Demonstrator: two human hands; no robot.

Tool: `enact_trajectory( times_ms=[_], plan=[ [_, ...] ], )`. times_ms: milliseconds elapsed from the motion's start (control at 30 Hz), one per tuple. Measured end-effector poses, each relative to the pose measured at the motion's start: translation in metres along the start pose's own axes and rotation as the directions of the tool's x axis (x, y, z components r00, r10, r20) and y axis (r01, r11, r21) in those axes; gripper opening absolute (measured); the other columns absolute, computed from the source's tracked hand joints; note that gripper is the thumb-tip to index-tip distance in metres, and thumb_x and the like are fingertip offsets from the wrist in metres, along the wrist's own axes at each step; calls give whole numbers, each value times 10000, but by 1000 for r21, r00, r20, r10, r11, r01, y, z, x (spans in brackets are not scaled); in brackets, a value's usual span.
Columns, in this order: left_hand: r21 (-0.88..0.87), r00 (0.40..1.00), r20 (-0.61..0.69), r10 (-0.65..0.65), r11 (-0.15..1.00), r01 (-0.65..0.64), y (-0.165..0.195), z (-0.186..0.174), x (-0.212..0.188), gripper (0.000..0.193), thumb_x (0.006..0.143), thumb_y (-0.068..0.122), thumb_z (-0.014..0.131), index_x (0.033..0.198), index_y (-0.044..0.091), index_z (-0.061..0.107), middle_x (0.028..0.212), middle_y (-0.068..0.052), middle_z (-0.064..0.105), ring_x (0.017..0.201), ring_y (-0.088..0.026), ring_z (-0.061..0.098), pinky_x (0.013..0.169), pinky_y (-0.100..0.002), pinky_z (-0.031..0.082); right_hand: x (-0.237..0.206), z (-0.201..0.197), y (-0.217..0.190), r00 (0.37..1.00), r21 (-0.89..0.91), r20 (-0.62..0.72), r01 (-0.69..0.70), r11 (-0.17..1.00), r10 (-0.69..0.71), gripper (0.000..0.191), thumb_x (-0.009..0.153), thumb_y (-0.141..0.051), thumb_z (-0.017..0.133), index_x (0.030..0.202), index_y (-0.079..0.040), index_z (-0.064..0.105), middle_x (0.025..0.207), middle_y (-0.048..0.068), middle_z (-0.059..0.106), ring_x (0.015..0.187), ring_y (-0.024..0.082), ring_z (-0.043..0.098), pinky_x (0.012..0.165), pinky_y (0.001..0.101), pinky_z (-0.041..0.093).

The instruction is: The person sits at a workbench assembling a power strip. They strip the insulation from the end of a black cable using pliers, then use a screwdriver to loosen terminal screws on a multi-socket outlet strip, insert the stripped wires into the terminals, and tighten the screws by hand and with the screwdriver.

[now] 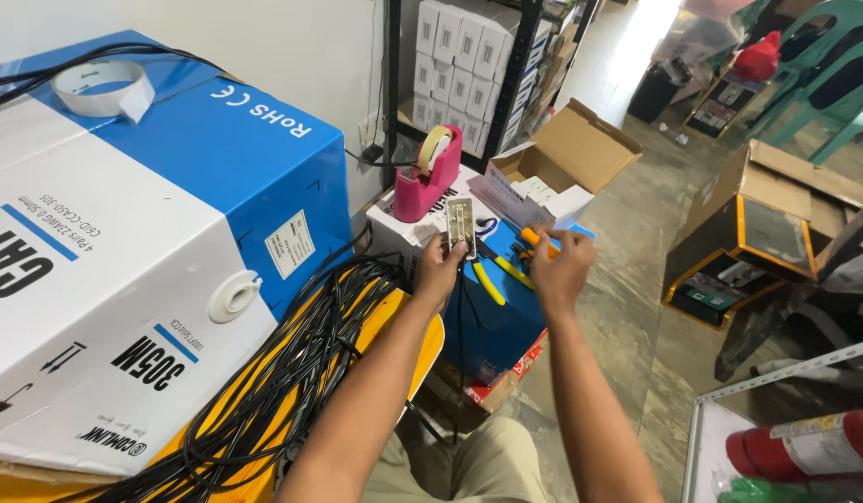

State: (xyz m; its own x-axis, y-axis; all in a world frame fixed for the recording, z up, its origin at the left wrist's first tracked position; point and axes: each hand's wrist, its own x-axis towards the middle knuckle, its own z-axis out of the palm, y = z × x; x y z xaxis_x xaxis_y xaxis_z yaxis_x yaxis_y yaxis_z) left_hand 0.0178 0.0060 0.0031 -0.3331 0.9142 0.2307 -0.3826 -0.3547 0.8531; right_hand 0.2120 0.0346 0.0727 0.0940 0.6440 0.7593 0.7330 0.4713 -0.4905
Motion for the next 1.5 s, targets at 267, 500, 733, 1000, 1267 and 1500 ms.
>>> enact_trajectory(
  times_ms=[267, 500, 733, 1000, 1267, 1500],
  plan=[
    [-47, 994, 31, -104, 993, 106, -4, 0, 2, 185, 1044, 103, 683, 1215, 33, 670, 966, 9, 613, 771, -76, 463, 669, -251, 383, 5, -10, 43, 902, -295, 363, -125, 947, 232, 392, 877, -385, 750, 1123, -81, 729, 1068, 199, 669, 1055, 403, 607, 895, 544, 455],
    [-195, 993, 49, -104, 974, 112, -1, 0, 5, 248, 1011, 83, 624, 1249, 21, 597, 1045, -38, 687, 903, -128, 657, 797, -281, 579, -2, -51, -2, 992, 69, 116, 32, 997, -40, 325, 981, -215, 730, 1190, 5, 615, 1120, 215, 641, 1036, 389, 645, 886, 499, 508],
    [-137, 992, -34, -119, 984, 113, 3, -3, 4, 403, 1009, 97, 590, 1409, 102, 536, 1199, -29, 663, 1009, -116, 667, 831, -321, 621, -35, -95, -46, 1000, 698, 3, -5, 716, 4, 343, 1142, -177, 535, 1354, -51, 295, 1334, 258, 625, 1108, 295, 732, 959, 366, 631],
    [-64, 988, -71, -139, 989, 135, 9, -4, 2, 409, 1028, 108, 554, 1436, 124, 524, 1219, -19, 647, 995, -91, 641, 754, -283, 623, -64, -87, -64, 974, 683, -50, 195, 704, -221, 331, 1116, -97, 471, 1315, -141, 211, 1319, 289, 574, 1079, 366, 717, 901, 418, 660],
    [-74, 985, -81, -149, 987, 143, 12, -3, 2, 374, 1040, 111, 544, 1414, 113, 530, 1209, -25, 646, 976, -96, 649, 761, -287, 625, -63, -83, -69, 968, 668, -48, 214, 713, -247, 342, 1106, -107, 498, 1294, -142, 214, 1325, 282, 564, 1075, 355, 727, 897, 411, 659],
    [-94, 983, -85, -164, 983, 156, 16, -2, 3, 387, 1036, 87, 533, 1422, 101, 522, 1191, -32, 641, 976, -103, 649, 779, -288, 634, -63, -82, -70, 965, 656, -56, 228, 720, -255, 332, 1112, -154, 488, 1297, -136, 213, 1320, 286, 561, 1070, 349, 729, 895, 408, 662]
  ],
)
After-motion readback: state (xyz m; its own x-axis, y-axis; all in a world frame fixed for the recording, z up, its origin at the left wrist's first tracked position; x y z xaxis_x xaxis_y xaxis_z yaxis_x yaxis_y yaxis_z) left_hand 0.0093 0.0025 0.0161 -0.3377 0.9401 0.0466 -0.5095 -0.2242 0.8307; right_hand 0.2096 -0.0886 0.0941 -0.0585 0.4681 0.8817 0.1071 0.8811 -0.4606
